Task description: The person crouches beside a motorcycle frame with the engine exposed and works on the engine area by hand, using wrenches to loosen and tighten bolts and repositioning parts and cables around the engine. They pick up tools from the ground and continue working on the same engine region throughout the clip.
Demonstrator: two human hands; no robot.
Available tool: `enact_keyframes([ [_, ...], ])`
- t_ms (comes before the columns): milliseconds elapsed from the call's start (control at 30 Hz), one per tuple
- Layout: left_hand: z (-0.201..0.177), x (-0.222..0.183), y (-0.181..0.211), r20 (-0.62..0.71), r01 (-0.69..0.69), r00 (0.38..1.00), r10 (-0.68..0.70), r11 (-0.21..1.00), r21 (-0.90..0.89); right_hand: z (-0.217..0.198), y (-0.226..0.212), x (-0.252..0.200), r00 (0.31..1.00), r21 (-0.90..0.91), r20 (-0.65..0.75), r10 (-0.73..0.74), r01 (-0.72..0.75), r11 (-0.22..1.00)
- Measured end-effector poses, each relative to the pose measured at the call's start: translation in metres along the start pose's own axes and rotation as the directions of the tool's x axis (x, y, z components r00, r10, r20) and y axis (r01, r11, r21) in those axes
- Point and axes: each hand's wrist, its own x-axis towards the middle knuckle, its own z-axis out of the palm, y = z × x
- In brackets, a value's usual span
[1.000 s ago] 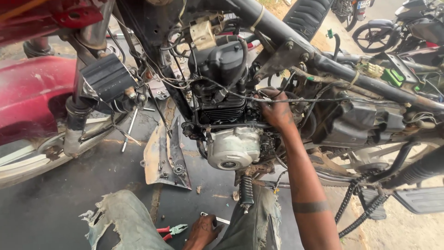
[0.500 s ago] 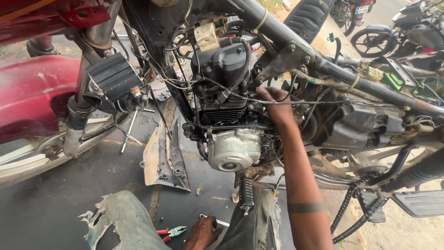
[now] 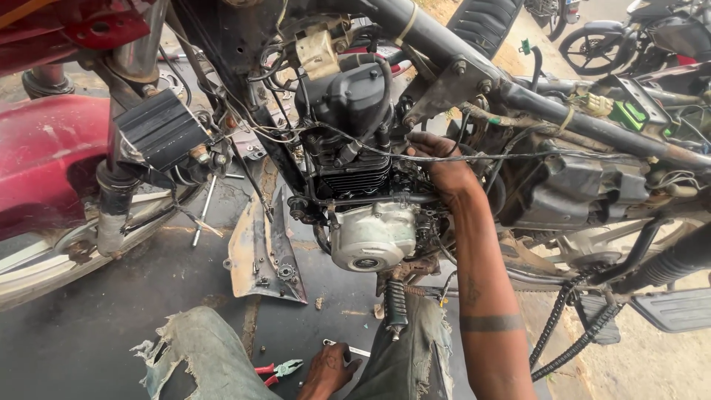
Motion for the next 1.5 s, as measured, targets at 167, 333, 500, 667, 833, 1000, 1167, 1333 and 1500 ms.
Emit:
enact_keyframes([
  [167, 0.004, 0.0, -0.006, -0.016, 0.01, 1.0, -0.009, 1.0, 0.012, -0.007, 0.012, 0.018, 0.997, -0.16, 0.069, -0.043, 0.054, 0.986],
  [333, 0.006, 0.003, -0.01, -0.019, 0.043, 0.999, -0.042, 0.998, 0.044, 0.006, -0.004, -0.005, 0.996, -0.386, -0.002, -0.093, 0.085, 0.919],
  [500, 0.004, -0.002, -0.008, 0.024, 0.097, 0.995, -0.099, 0.993, 0.065, 0.005, -0.022, -0.03, 0.986, -0.335, 0.046, -0.162, 0.168, 0.927],
  [667, 0.01, 0.0, -0.018, -0.035, 0.058, 0.998, -0.057, 0.997, 0.044, 0.015, -0.023, -0.035, 0.924, -0.573, 0.036, -0.38, 0.331, 0.75],
  [833, 0.009, -0.001, -0.021, -0.03, 0.053, 0.998, -0.052, 0.998, 0.033, 0.02, -0.02, -0.033, 0.802, -0.68, 0.099, -0.589, 0.487, 0.548],
  [1000, 0.051, 0.034, -0.057, 0.042, 0.057, 0.997, -0.061, 0.994, 0.094, 0.023, -0.033, -0.033, 0.746, -0.737, 0.137, -0.651, 0.516, 0.436],
  [1167, 0.09, 0.062, -0.092, 0.101, 0.024, 0.994, -0.031, 0.997, 0.072, 0.023, -0.047, -0.037, 0.722, -0.729, 0.178, -0.668, 0.553, 0.404],
  [1333, 0.073, 0.065, -0.074, 0.199, 0.052, 0.979, -0.053, 0.999, 0.007, 0.022, -0.046, -0.04, 0.717, -0.74, 0.215, -0.663, 0.563, 0.368],
  [1500, 0.112, 0.098, -0.104, 0.0, 0.153, 0.988, -0.153, 0.988, -0.034, 0.027, -0.048, -0.042, 0.726, -0.731, 0.211, -0.655, 0.562, 0.387],
])
